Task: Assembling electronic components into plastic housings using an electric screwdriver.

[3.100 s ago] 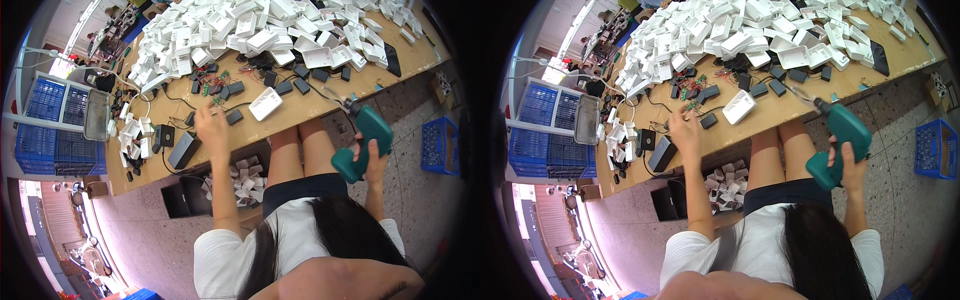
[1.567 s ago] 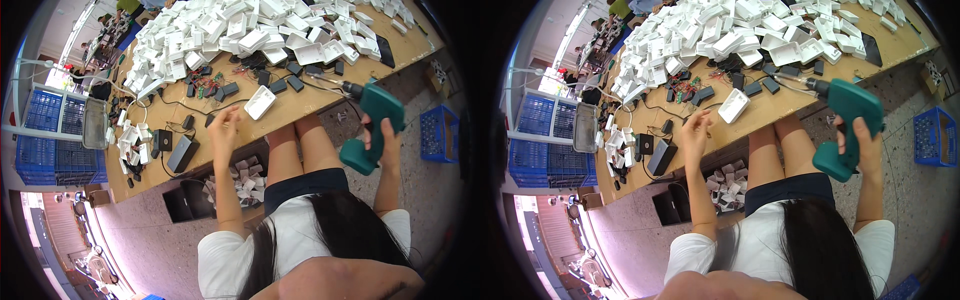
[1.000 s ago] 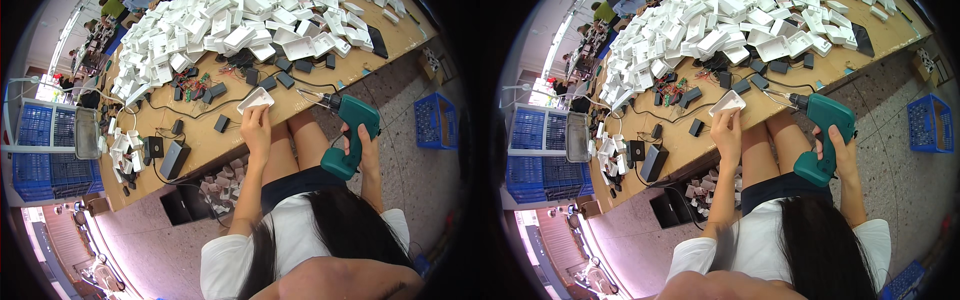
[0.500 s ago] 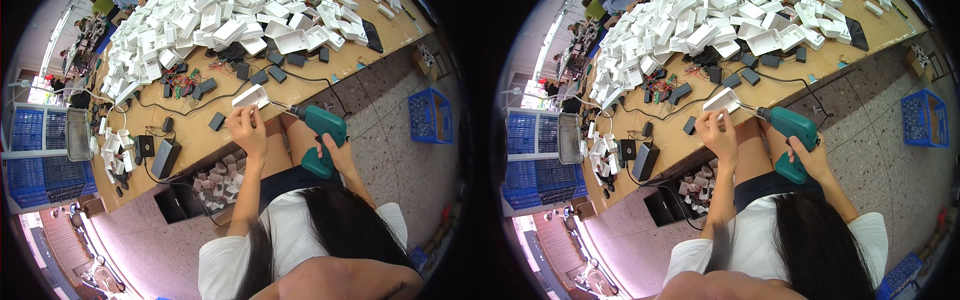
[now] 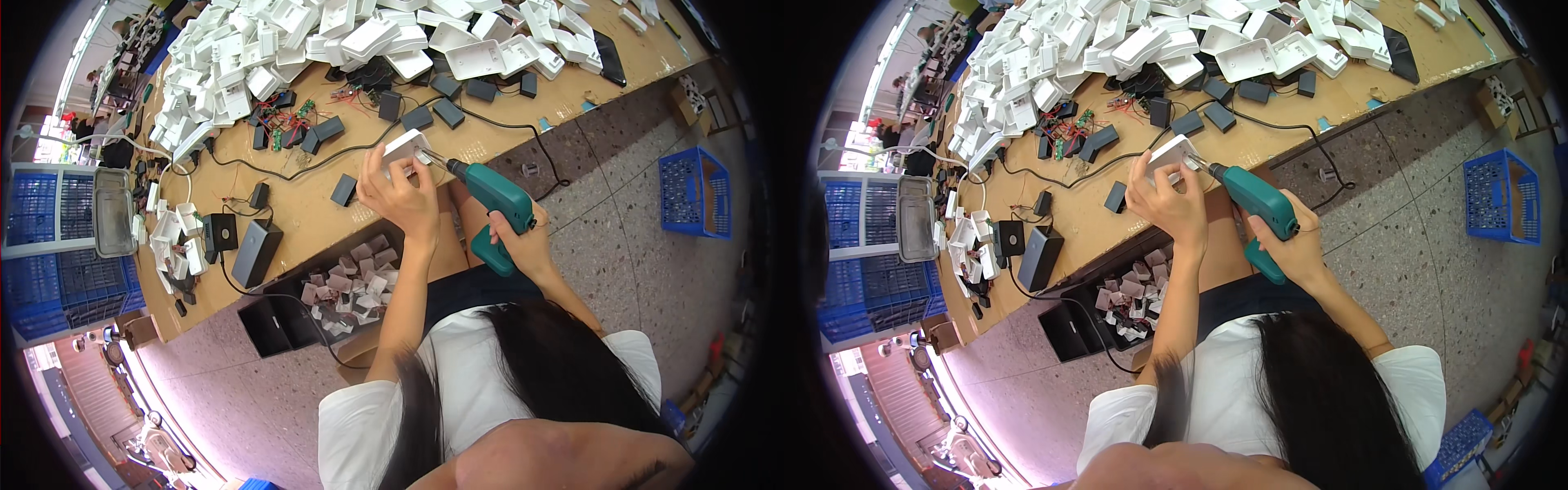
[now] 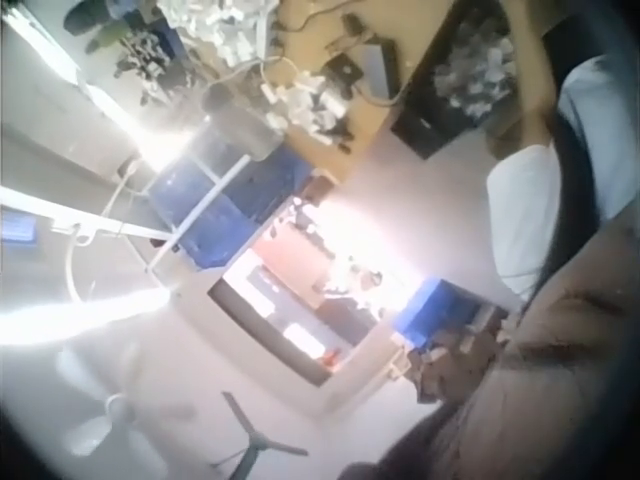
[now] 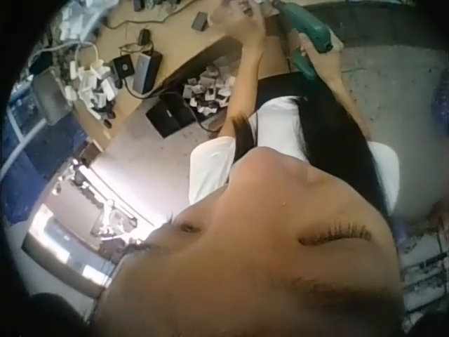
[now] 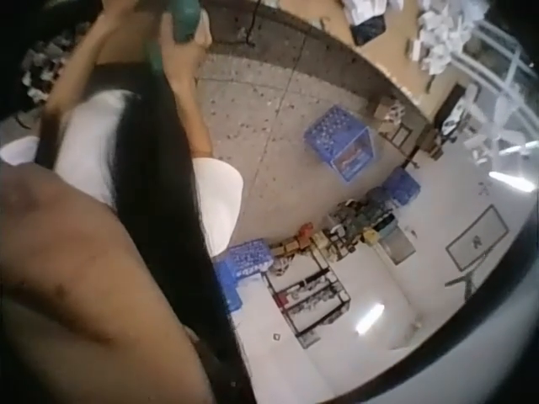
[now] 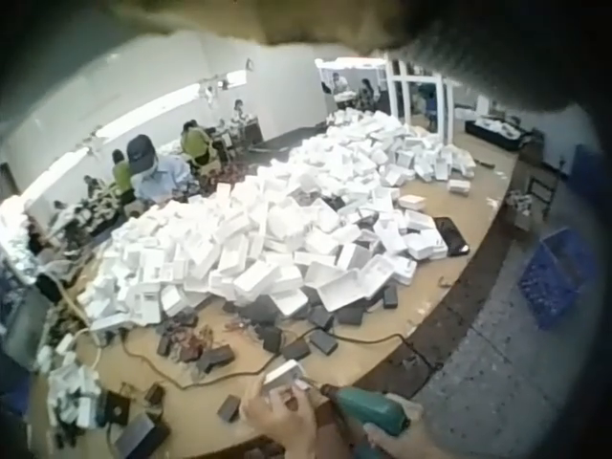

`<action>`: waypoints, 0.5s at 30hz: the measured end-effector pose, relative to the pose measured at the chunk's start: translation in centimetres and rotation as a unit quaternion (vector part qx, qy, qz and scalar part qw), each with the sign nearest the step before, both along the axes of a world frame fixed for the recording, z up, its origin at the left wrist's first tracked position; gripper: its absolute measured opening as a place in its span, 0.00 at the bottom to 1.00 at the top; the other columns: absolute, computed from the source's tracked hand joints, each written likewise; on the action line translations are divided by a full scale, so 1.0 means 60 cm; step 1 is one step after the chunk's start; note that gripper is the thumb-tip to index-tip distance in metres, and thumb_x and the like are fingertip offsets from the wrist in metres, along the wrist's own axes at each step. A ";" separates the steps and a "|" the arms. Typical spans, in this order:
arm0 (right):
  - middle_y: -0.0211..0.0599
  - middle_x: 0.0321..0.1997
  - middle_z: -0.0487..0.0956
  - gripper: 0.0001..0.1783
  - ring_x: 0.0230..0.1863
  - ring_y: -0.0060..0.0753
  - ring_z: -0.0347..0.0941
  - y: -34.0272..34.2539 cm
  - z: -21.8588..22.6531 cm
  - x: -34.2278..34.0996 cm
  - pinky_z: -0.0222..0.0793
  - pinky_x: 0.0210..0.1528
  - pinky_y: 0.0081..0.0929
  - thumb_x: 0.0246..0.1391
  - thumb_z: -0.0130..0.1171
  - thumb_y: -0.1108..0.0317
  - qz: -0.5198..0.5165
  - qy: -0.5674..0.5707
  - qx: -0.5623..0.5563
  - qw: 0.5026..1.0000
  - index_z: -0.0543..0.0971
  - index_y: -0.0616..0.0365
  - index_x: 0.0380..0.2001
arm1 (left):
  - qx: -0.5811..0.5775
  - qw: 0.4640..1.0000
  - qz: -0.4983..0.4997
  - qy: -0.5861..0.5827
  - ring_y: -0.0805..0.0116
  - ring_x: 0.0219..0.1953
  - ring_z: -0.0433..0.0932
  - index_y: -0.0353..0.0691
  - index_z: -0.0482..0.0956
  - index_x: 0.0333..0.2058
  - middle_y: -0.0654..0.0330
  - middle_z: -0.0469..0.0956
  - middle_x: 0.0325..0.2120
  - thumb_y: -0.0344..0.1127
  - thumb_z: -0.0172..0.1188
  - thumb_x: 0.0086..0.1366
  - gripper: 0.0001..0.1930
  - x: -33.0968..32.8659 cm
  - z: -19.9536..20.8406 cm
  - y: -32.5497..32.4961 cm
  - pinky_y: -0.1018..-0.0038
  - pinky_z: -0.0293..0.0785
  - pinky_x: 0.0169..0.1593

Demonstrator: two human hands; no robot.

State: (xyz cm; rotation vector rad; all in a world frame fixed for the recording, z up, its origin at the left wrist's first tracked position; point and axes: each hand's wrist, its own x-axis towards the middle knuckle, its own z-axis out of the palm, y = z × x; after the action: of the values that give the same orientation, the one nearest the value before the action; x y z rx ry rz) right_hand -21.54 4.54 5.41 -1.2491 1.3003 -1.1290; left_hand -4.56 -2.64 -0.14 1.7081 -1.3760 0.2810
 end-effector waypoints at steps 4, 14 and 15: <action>0.30 0.30 0.77 0.08 0.24 0.17 0.74 -0.023 -0.004 0.012 0.70 0.26 0.19 0.60 0.65 0.73 0.012 0.025 -0.013 1.000 0.77 0.65 0.39 | 0.018 1.000 0.002 0.002 0.54 0.62 0.70 0.42 0.77 0.27 0.58 0.74 0.54 0.30 0.68 0.55 0.06 0.007 -0.003 -0.013 0.55 0.60 0.62; 0.31 0.33 0.75 0.08 0.23 0.19 0.74 -0.042 -0.026 0.033 0.69 0.23 0.20 0.58 0.67 0.73 0.005 0.022 -0.023 0.999 0.79 0.66 0.37 | 0.034 0.998 -0.007 0.044 0.52 0.63 0.70 0.42 0.80 0.29 0.58 0.74 0.55 0.29 0.68 0.55 0.05 0.026 -0.016 -0.023 0.55 0.65 0.60; 0.31 0.33 0.75 0.08 0.23 0.19 0.74 -0.042 -0.029 0.034 0.69 0.23 0.20 0.58 0.67 0.73 0.008 0.024 -0.023 0.999 0.79 0.66 0.37 | 0.035 0.998 -0.004 0.045 0.52 0.63 0.70 0.42 0.80 0.29 0.58 0.74 0.55 0.29 0.68 0.55 0.05 0.028 -0.017 -0.023 0.55 0.65 0.60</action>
State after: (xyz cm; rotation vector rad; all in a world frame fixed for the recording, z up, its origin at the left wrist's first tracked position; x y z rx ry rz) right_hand -19.53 2.02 3.67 -1.3249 1.3041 -1.1291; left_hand -2.88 -4.02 -1.18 1.7502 -1.3396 0.1506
